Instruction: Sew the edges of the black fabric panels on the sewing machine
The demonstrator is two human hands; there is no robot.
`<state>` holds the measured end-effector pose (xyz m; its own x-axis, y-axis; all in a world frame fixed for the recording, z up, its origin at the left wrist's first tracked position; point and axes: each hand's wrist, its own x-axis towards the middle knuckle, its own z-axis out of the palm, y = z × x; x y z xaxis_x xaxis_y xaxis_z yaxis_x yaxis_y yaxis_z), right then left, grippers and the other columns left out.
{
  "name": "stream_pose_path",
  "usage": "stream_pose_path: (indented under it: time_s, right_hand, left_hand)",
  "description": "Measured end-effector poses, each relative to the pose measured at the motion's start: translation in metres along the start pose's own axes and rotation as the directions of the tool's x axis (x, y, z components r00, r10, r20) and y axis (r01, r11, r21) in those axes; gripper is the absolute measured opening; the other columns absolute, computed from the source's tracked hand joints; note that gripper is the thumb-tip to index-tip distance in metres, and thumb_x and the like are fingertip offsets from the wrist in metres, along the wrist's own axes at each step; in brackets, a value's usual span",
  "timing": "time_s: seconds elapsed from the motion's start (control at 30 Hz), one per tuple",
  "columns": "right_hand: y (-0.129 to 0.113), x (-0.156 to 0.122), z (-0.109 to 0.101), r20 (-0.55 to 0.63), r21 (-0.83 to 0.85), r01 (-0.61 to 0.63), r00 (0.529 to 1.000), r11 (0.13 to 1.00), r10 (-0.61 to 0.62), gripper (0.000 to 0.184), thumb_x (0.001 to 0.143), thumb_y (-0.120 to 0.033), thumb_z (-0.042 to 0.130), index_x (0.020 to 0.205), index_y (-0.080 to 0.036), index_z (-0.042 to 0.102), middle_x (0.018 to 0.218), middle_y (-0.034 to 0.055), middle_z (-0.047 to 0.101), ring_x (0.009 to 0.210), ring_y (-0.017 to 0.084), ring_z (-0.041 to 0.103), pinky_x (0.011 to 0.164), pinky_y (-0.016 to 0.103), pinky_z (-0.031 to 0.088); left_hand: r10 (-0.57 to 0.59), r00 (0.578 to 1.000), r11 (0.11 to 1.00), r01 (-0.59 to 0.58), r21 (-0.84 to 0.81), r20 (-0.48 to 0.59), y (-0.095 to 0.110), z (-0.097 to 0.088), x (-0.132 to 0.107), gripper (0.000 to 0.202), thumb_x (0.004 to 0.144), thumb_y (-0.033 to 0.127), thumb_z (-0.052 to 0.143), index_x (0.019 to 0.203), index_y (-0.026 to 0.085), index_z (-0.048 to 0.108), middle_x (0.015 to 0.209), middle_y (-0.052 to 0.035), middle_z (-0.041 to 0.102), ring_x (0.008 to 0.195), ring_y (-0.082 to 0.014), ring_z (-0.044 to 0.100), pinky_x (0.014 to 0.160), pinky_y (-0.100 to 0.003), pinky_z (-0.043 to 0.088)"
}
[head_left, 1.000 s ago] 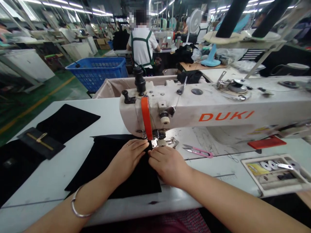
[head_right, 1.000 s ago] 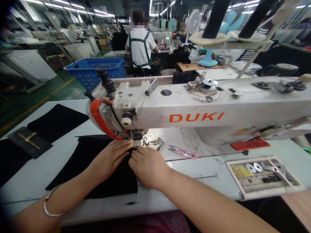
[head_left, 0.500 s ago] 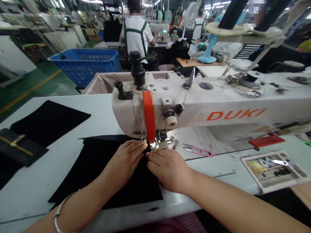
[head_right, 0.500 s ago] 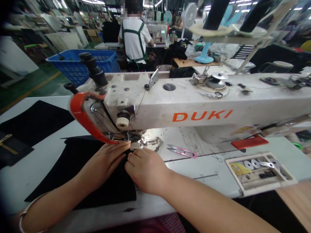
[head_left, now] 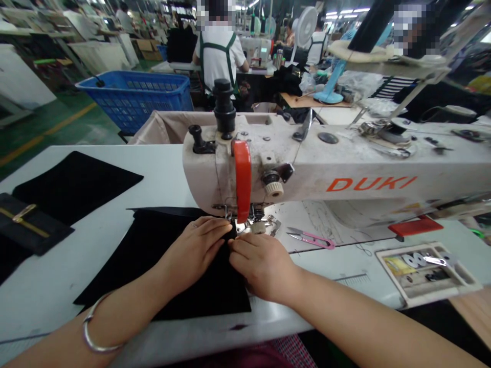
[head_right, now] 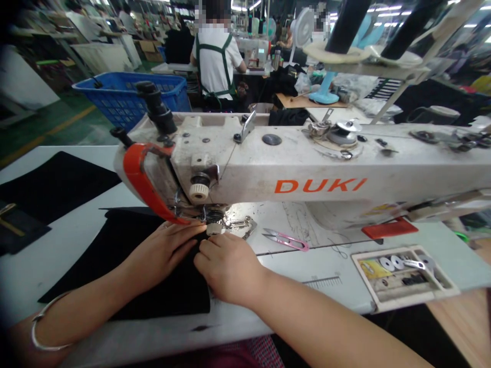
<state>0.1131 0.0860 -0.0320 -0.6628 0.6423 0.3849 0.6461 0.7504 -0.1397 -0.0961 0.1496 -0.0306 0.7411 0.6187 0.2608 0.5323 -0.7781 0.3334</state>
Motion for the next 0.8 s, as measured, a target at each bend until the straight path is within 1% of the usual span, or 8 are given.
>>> stream_pose_path:
  time_s: [0.27,0.43,0.47,0.53,0.6,0.67,0.77,0.8]
  right_hand:
    - [-0.001,0.003,0.007,-0.011,-0.010,-0.023,1.000,1.000,0.023,0.017,0.094,-0.011,0.050,0.087,-0.017,0.064,0.102,0.0100,0.070,0.093,0.023,0.063,0.080,0.035,0.052]
    - [0.002,-0.004,-0.022,0.082,0.079,-0.067,0.995,0.995,0.060,0.023,0.091,-0.009,0.054,0.110,-0.016,0.065,0.122,0.0108,0.069,0.113,0.023,0.062,0.098,0.040,0.047]
    - [0.004,-0.009,-0.032,0.122,0.110,-0.090,0.990,0.990,0.076,0.032,0.088,-0.006,0.055,0.117,-0.017,0.063,0.128,0.0099,0.066,0.119,0.023,0.059,0.104,0.042,0.043]
    - [0.012,-0.020,-0.051,0.185,0.127,-0.153,0.974,0.980,0.128,0.049,0.083,0.001,0.054,0.128,-0.019,0.058,0.136,0.0082,0.062,0.126,0.022,0.056,0.112,0.045,0.036]
    - [0.023,-0.029,-0.060,0.199,0.078,-0.192,0.965,0.978,0.173,0.051,0.084,0.004,0.053,0.129,-0.020,0.058,0.135,0.0078,0.063,0.126,0.023,0.055,0.111,0.045,0.036]
    - [0.036,-0.030,-0.057,0.149,-0.010,-0.231,0.962,0.973,0.230,0.034,0.089,-0.001,0.057,0.117,-0.018,0.064,0.121,0.0089,0.067,0.116,0.025,0.059,0.100,0.042,0.043]
    - [0.049,-0.018,-0.039,0.024,-0.102,-0.308,0.950,0.946,0.311,0.003,0.092,-0.016,0.065,0.094,-0.015,0.066,0.096,0.0099,0.066,0.095,0.025,0.058,0.081,0.037,0.047]
    - [0.051,-0.013,-0.033,-0.003,-0.109,-0.320,0.947,0.941,0.322,0.005,0.093,-0.020,0.065,0.091,-0.014,0.066,0.094,0.0103,0.065,0.091,0.025,0.056,0.077,0.036,0.046]
  left_hand:
    - [0.000,0.999,1.000,0.000,0.014,0.037,-0.008,0.005,0.000,0.034,0.103,0.024,0.043,0.129,0.013,0.062,0.134,-0.0129,0.063,0.126,-0.0289,0.055,0.110,-0.054,0.043]
    - [0.006,0.996,1.000,-0.006,-0.002,0.086,-0.010,-0.007,0.002,0.036,0.102,0.026,0.046,0.134,0.018,0.059,0.137,-0.0112,0.062,0.129,-0.0268,0.056,0.112,-0.053,0.043]
    - [0.008,0.994,1.000,-0.006,-0.018,0.112,-0.006,-0.012,-0.003,0.040,0.101,0.031,0.050,0.139,0.019,0.055,0.142,-0.0109,0.059,0.133,-0.0267,0.053,0.114,-0.053,0.042]
    - [0.007,0.984,0.999,0.002,-0.049,0.180,0.008,-0.020,-0.017,0.068,0.092,0.046,0.065,0.151,0.021,0.041,0.155,-0.0118,0.045,0.142,-0.0294,0.044,0.116,-0.054,0.040]
    - [0.007,0.973,0.998,0.006,-0.057,0.230,0.025,-0.024,-0.036,0.094,0.081,0.054,0.075,0.157,0.023,0.028,0.162,-0.0124,0.032,0.148,-0.0328,0.034,0.117,-0.057,0.038]
    - [0.026,0.976,0.999,-0.016,-0.049,0.216,0.037,-0.023,-0.054,0.083,0.087,0.041,0.071,0.156,0.025,0.029,0.162,-0.0095,0.033,0.149,-0.0308,0.033,0.117,-0.055,0.038]
    - [0.005,0.990,0.997,0.006,-0.077,0.138,0.041,-0.016,-0.069,0.061,0.093,0.013,0.047,0.152,0.027,0.038,0.157,-0.0035,0.043,0.148,-0.0231,0.036,0.118,-0.048,0.038]
    - [-0.026,0.993,0.994,0.038,-0.099,0.118,0.040,-0.014,-0.070,0.060,0.093,0.010,0.042,0.150,0.028,0.040,0.155,-0.0021,0.046,0.147,-0.0218,0.038,0.118,-0.046,0.039]
